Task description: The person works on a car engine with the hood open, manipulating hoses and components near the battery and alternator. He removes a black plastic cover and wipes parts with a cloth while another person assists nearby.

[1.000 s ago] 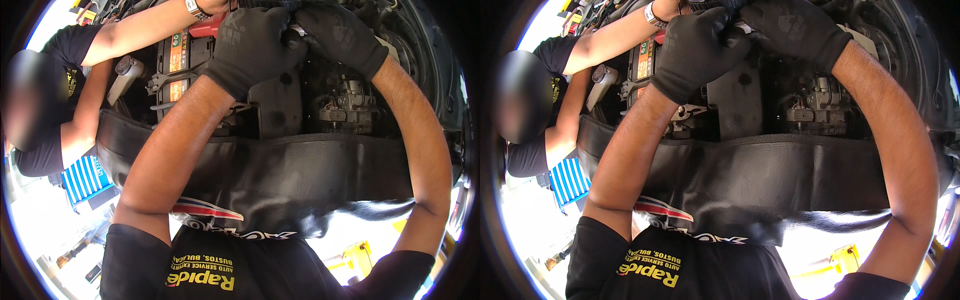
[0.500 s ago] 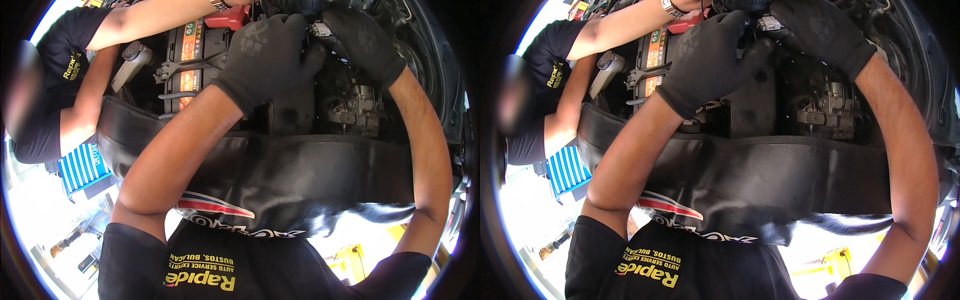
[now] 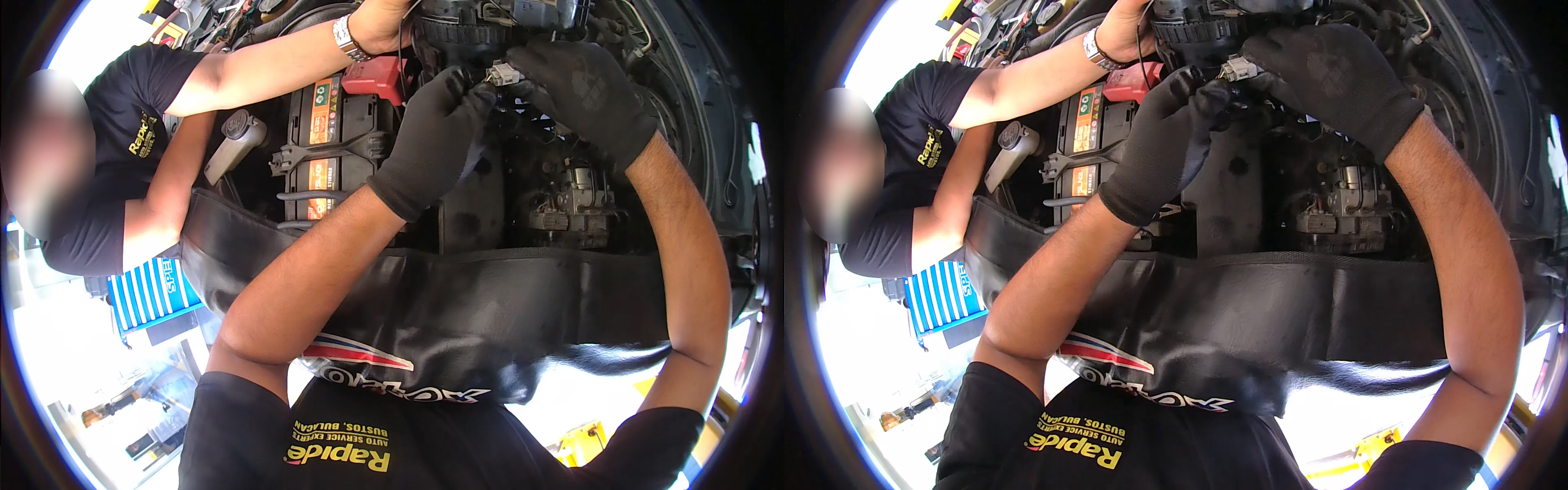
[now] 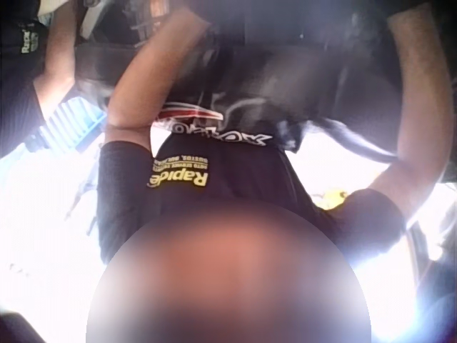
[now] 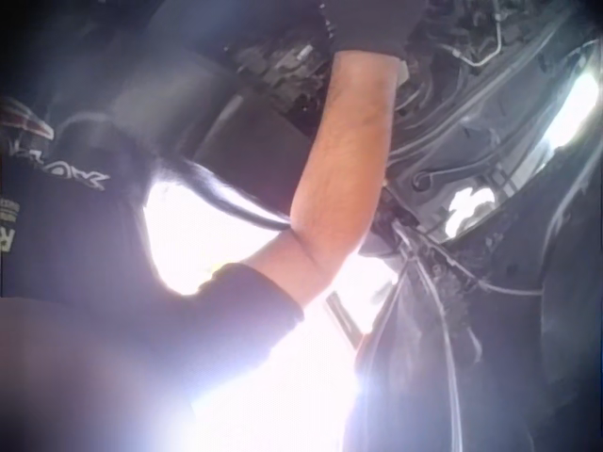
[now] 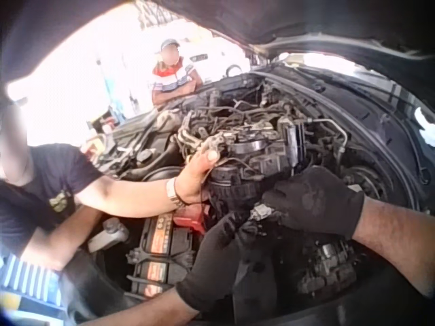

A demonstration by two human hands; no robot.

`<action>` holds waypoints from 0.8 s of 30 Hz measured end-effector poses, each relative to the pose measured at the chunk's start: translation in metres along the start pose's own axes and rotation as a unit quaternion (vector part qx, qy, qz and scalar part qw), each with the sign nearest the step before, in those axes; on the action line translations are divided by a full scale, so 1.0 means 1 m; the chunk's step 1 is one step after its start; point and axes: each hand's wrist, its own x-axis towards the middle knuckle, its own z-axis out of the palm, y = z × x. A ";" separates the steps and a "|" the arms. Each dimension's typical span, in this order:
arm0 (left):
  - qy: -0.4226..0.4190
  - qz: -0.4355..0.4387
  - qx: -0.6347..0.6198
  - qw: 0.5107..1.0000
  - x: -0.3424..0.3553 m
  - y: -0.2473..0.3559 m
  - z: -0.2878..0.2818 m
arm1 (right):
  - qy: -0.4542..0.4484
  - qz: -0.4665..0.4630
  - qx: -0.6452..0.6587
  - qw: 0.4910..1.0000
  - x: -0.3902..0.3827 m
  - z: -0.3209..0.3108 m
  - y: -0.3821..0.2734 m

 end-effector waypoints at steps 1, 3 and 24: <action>-0.003 -0.019 -0.057 0.998 0.000 0.000 0.000 | 0.008 0.004 0.009 1.000 0.000 0.000 0.001; -0.014 -0.003 -0.067 0.998 0.002 0.000 0.000 | 0.030 -0.007 0.028 0.999 0.001 0.001 0.002; -0.060 0.161 0.308 0.936 0.027 0.021 -0.009 | -0.027 0.002 -0.036 0.999 -0.006 0.030 -0.005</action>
